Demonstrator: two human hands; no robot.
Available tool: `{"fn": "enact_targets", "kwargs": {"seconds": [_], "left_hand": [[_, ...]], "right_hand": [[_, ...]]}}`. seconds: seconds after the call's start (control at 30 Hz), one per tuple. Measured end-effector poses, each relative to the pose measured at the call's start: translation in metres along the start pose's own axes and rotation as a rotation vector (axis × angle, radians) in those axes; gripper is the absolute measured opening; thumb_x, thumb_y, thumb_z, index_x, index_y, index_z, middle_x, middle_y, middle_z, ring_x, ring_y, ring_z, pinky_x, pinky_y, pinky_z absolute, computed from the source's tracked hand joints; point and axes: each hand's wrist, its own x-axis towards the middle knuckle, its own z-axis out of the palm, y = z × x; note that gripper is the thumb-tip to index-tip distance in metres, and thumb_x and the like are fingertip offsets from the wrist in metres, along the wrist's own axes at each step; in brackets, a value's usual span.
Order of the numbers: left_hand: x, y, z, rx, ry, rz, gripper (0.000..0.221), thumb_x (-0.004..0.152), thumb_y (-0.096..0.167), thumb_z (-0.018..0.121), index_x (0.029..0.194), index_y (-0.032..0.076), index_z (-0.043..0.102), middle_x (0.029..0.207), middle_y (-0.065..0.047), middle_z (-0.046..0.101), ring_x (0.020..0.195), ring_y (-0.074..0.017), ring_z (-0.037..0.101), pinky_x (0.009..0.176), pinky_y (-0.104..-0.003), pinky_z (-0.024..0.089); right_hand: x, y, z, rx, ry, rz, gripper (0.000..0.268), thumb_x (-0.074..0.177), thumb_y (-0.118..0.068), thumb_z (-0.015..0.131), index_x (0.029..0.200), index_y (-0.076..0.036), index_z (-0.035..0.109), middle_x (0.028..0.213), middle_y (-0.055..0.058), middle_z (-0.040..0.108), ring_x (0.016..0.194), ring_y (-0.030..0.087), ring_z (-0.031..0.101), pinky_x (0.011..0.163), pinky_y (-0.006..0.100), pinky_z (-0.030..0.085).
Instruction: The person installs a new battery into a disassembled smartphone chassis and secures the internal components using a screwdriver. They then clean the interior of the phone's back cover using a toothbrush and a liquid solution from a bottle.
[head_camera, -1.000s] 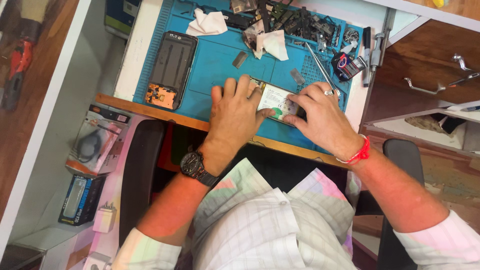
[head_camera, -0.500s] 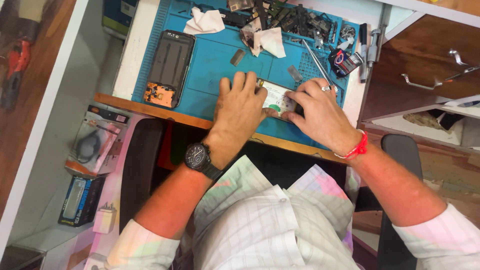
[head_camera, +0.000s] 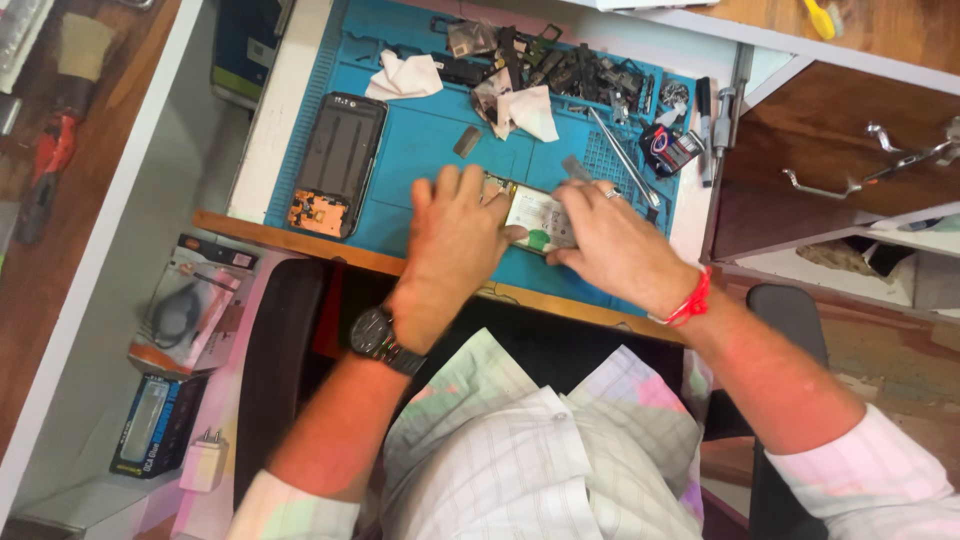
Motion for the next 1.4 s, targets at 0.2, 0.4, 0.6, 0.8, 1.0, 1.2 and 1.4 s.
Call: {"fn": "enact_targets", "kwargs": {"seconds": [0.2,0.4,0.6,0.8,1.0,1.2,1.4], "left_hand": [[-0.015,-0.013,0.006,-0.198,0.026,-0.374,0.069,0.077,0.04,0.087,0.131,0.002,0.064,0.114,-0.015,0.057,0.107,-0.0365,0.052,0.09,-0.05,0.041],[-0.015,-0.014,0.008,-0.202,-0.054,-0.386,0.056,0.075,0.035,0.089,0.119,0.009,0.065,0.119,-0.015,0.055,0.113,-0.0377,0.053,0.093,-0.052,0.042],[0.003,-0.014,0.013,-0.436,-0.024,-0.413,0.065,0.078,0.023,0.087,0.133,0.003,0.058,0.125,-0.02,0.057,0.117,-0.0413,0.054,0.095,-0.051,0.044],[0.037,-0.016,0.053,-1.357,-0.013,-0.59,0.041,0.097,0.022,0.072,0.126,-0.005,0.062,0.105,-0.014,0.075,0.095,-0.0193,0.07,0.084,-0.032,0.057],[0.052,-0.04,0.047,-1.199,-0.245,-0.401,0.032,0.096,0.016,0.067,0.122,-0.004,0.067,0.104,-0.013,0.077,0.092,-0.0161,0.071,0.081,-0.031,0.057],[0.068,-0.041,0.03,-0.649,-0.553,-0.101,0.033,0.088,0.022,0.074,0.118,0.008,0.073,0.106,-0.017,0.075,0.098,-0.0335,0.071,0.087,-0.042,0.054],[0.054,-0.015,0.036,-0.419,-0.314,0.111,0.028,0.075,0.026,0.083,0.101,0.015,0.08,0.106,-0.016,0.066,0.099,-0.0401,0.066,0.087,-0.052,0.051]], "right_hand": [[0.015,-0.012,-0.014,-0.102,-0.052,-0.008,0.105,0.063,-0.031,0.091,0.149,0.001,0.041,0.137,0.034,0.046,0.119,0.05,0.051,0.099,0.05,0.044],[0.022,0.012,0.0,0.156,0.025,-0.055,0.064,0.078,-0.035,0.086,0.124,0.004,0.064,0.124,0.034,0.057,0.111,0.044,0.06,0.093,0.045,0.05],[0.022,0.035,0.008,0.671,0.009,0.255,0.031,0.089,-0.016,0.072,0.115,0.001,0.07,0.094,0.013,0.074,0.082,0.018,0.068,0.072,0.033,0.054],[0.016,0.037,0.019,1.284,0.286,0.231,0.027,0.095,-0.006,0.072,0.119,0.004,0.067,0.107,0.007,0.071,0.096,0.013,0.068,0.087,0.029,0.057],[0.012,0.025,-0.002,0.922,0.092,0.375,0.035,0.086,-0.016,0.078,0.117,-0.001,0.069,0.104,0.01,0.074,0.088,0.02,0.073,0.077,0.034,0.06],[0.003,0.081,-0.03,-0.149,0.552,0.116,0.042,0.087,-0.017,0.084,0.121,0.004,0.072,0.123,0.022,0.063,0.112,0.04,0.058,0.097,0.048,0.048],[0.007,0.108,-0.008,-0.246,0.484,0.22,0.035,0.086,-0.021,0.086,0.112,-0.003,0.072,0.114,0.017,0.068,0.12,0.04,0.053,0.098,0.053,0.04]]}}
